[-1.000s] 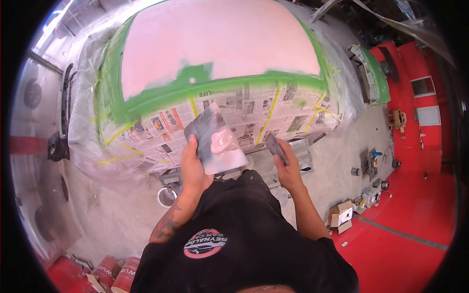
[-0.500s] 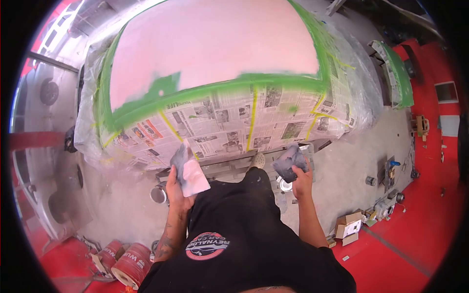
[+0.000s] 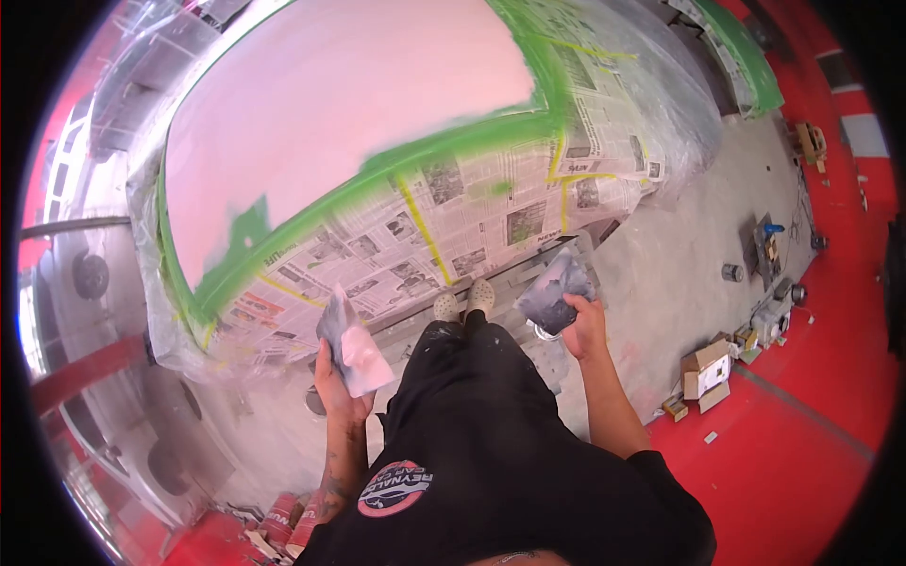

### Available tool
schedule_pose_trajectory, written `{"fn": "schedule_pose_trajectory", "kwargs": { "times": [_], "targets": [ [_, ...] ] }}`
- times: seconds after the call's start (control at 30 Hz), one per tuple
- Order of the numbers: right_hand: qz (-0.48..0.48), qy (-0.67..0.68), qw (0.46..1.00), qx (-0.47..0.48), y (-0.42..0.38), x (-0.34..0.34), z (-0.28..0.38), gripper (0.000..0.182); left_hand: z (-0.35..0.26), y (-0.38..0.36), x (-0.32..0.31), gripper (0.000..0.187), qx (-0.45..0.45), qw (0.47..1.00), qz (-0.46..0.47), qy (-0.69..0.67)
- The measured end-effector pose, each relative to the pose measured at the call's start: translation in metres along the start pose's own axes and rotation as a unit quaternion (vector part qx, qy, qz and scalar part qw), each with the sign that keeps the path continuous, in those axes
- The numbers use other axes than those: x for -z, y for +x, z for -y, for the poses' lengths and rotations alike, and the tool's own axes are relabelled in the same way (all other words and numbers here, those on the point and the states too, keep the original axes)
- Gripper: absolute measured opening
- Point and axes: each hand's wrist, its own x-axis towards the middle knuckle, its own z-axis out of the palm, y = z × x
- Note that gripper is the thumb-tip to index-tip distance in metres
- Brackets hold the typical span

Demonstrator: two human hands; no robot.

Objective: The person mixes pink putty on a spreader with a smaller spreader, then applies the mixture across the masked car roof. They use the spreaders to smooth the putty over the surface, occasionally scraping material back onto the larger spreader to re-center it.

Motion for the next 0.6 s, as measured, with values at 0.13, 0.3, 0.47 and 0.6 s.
{"fn": "schedule_pose_trajectory", "kwargs": {
  "times": [0.13, 0.3, 0.47, 0.6],
  "targets": [
    [-0.009, 0.152, 0.988, -0.017, -0.018, 0.007, 0.006, 0.038, -0.002, 0.026, -0.026, 0.042, 0.007, 0.999, -0.005, 0.032],
    [0.023, 0.132, 0.991, 0.031, -0.029, 0.023, 0.007, 0.036, -0.009, 0.051, -0.042, 0.047, 0.024, 0.997, 0.072, 0.033],
    [0.014, 0.111, 0.993, 0.031, -0.032, -0.014, 0.004, 0.036, -0.007, 0.060, -0.050, 0.046, -0.045, 0.997, 0.059, -0.009],
    [0.134, -0.510, 0.781, 0.335, -0.053, -0.097, 0.018, 0.047, -0.004, 0.060, -0.061, 0.045, -0.148, 0.986, 0.065, 0.037]
  ]
}}
